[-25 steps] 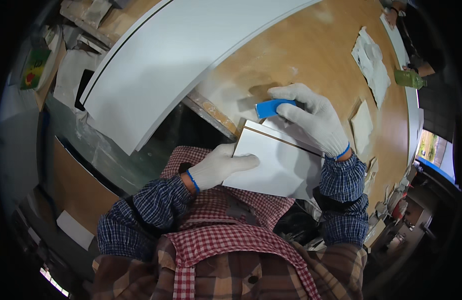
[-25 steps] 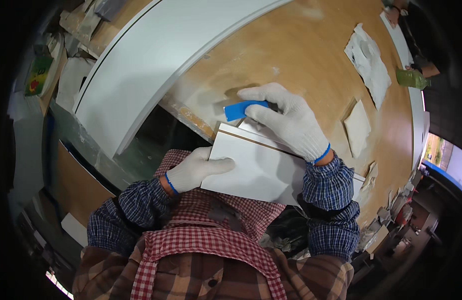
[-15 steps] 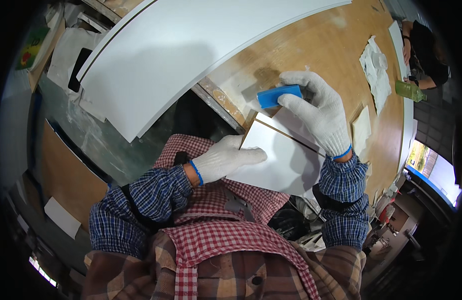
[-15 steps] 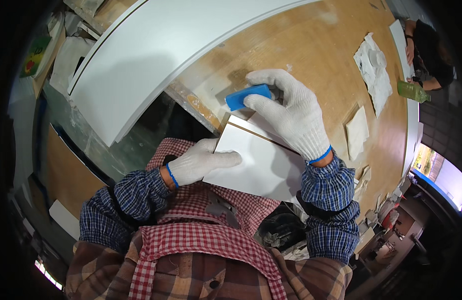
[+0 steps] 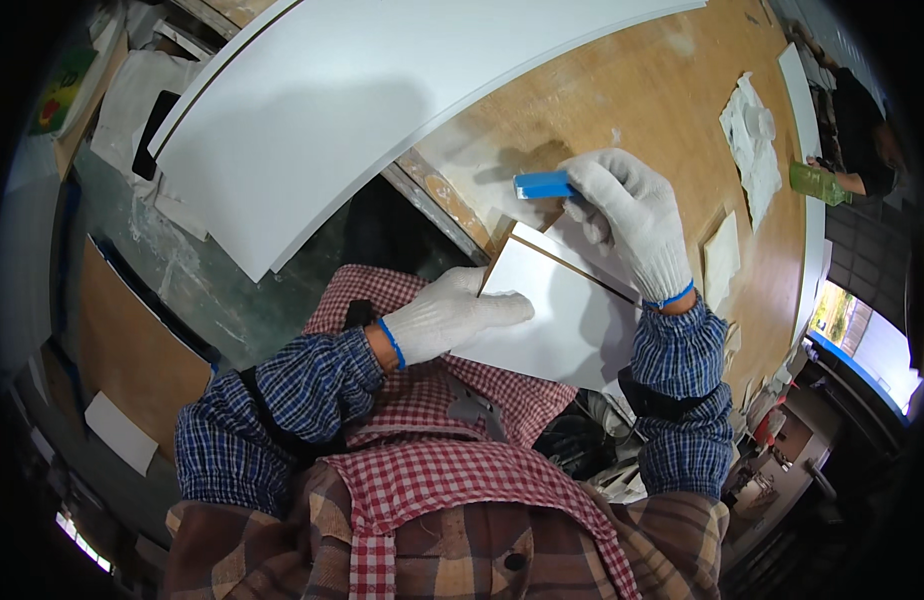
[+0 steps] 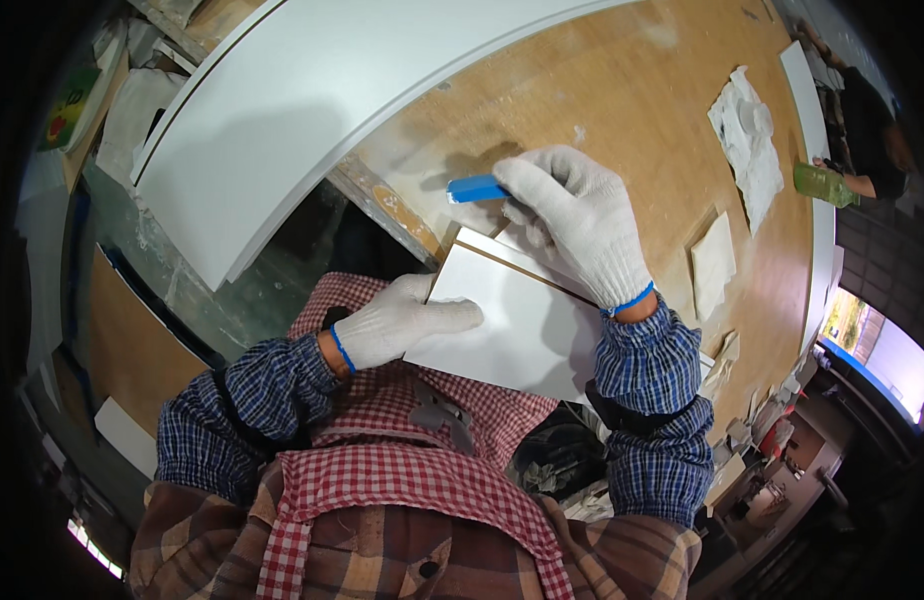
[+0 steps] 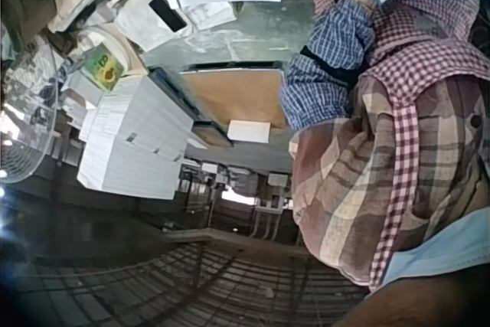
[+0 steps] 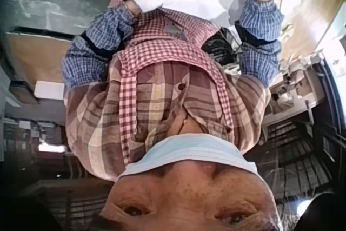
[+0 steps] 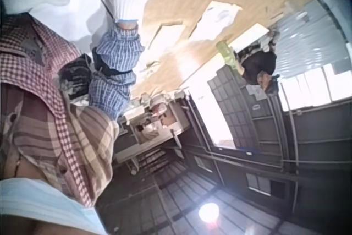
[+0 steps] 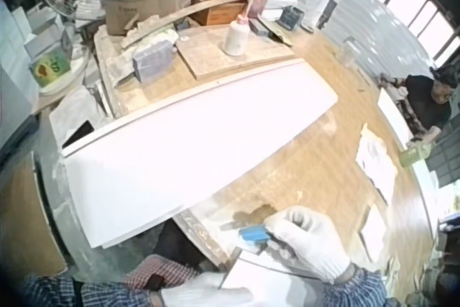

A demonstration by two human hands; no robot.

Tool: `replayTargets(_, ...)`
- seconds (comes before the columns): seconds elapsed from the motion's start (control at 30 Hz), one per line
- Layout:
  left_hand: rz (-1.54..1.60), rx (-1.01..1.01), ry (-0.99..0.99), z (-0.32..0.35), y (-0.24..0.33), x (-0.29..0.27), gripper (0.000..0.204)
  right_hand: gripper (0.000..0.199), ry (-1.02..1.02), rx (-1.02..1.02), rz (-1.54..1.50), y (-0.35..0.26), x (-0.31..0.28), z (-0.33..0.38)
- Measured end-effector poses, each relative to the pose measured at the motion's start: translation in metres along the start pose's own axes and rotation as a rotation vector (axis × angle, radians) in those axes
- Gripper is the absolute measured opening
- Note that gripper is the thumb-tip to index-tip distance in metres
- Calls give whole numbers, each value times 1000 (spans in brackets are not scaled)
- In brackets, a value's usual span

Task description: Cleaning, applying adhesive or sealant to the edges, and wiping down white furniture panels.

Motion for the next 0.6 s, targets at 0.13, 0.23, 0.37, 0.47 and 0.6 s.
replayTargets(0.13,-28,3,-3,-2,-1,0,45,31,90,-196,275,-2,-5,4)
replayTargets(0.23,-1,-6,4,-3,-2,1,46,33,101,-312,371,3,-7,3)
replayTargets(0.37,7,-9,7,-4,1,2,46,32,104,-378,437,5,-9,4)
replayTargets(0.47,-14,-16,7,-4,1,1,46,34,74,-274,449,6,-9,4)
replayTargets(0.6,4,-20,4,-3,1,2,45,34,65,-408,467,7,-9,6)
Point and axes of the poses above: each hand's wrist, its own z-axis away from the middle knuckle, its own x-axis out of the palm, y = z × x, the point moved 5 cm from there along -z, towards the middle knuckle, and after that the axes turned 8 degrees about x, right-handed, at the moved point
